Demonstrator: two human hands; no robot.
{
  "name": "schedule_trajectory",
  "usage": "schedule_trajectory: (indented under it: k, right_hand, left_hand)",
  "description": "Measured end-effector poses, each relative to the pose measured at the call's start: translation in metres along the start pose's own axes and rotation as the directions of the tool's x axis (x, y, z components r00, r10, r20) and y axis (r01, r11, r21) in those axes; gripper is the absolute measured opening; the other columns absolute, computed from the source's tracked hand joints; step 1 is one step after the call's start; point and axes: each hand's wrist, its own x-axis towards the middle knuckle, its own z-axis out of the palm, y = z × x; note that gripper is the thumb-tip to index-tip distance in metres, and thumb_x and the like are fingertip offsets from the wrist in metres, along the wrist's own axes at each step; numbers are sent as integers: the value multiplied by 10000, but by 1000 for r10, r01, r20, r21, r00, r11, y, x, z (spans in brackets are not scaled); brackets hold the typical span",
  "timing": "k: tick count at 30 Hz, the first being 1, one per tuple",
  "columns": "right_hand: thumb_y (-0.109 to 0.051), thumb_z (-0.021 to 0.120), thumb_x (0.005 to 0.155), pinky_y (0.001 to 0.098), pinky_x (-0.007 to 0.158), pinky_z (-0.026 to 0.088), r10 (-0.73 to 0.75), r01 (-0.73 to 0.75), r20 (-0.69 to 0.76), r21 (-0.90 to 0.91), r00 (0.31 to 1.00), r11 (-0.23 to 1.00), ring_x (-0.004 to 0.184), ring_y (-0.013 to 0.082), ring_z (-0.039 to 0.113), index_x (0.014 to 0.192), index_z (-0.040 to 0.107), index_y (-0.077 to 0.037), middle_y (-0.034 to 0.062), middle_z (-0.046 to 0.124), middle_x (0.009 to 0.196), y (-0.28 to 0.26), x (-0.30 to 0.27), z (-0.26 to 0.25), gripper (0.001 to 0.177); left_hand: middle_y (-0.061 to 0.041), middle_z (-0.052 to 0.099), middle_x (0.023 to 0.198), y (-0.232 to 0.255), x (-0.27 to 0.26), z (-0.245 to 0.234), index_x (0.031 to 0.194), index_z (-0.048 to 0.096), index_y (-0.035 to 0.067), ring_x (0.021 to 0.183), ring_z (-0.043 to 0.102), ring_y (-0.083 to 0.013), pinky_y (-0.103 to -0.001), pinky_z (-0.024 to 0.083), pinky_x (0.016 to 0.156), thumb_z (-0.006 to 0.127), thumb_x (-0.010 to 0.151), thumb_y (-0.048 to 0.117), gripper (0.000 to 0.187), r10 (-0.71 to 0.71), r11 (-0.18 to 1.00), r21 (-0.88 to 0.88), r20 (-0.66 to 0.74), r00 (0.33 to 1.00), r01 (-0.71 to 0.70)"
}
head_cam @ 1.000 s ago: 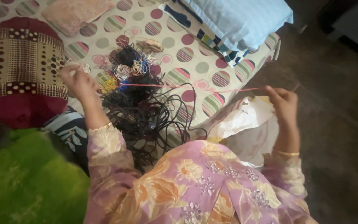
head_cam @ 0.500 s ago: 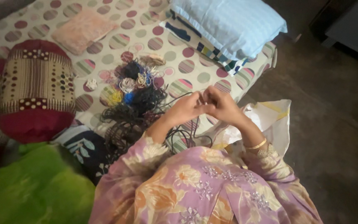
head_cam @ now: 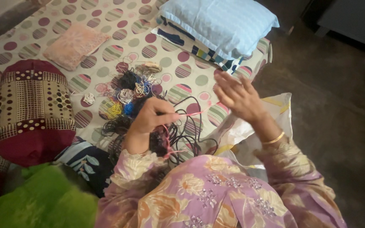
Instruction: The person organizes tangled yarn on a bed. They separate yellow yarn from a pile, coil it, and place it into a white bag. They then untangle dark-colored yarn, coil it, and place it into the same bag. Finally, they handle a red string, coil it, and place it into the bag.
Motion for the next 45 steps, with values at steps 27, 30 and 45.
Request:
schedule_trajectory:
  k: [27,30,45]
  right_hand:
    - [-329,528,1122,294,604,483,-194,-280,575,63,795,-958,648,158,563,940,554,-57,22,551,739,-106,-11,-24,329]
    - [-297,536,1070,284,505,496,-225,-318,639,32,736,-948,636,160,578,953,560,-70,52,579,825,-97,-9,-38,257]
    - [-183,520,1066,372,818,559,462,-634,442,431,769,642,951,300,705,1192,673,-55,157,728,1052,-42,-33,18,236]
  left_hand:
    - [-3,626,840,-83,21,63,1045,663,24,734,537,-66,-252,455,644,570,1114,235,241,30,979,199,-320,947,36]
    - [24,600,797,-67,33,68,1017,663,31,657,493,-59,-256,395,568,549,1093,237,247,6,988,148,-314,949,43]
    - [-53,758,923,-44,30,71,1085,762,30,787,662,-95,-257,520,708,712,963,164,188,17,952,305,1,1000,-16]
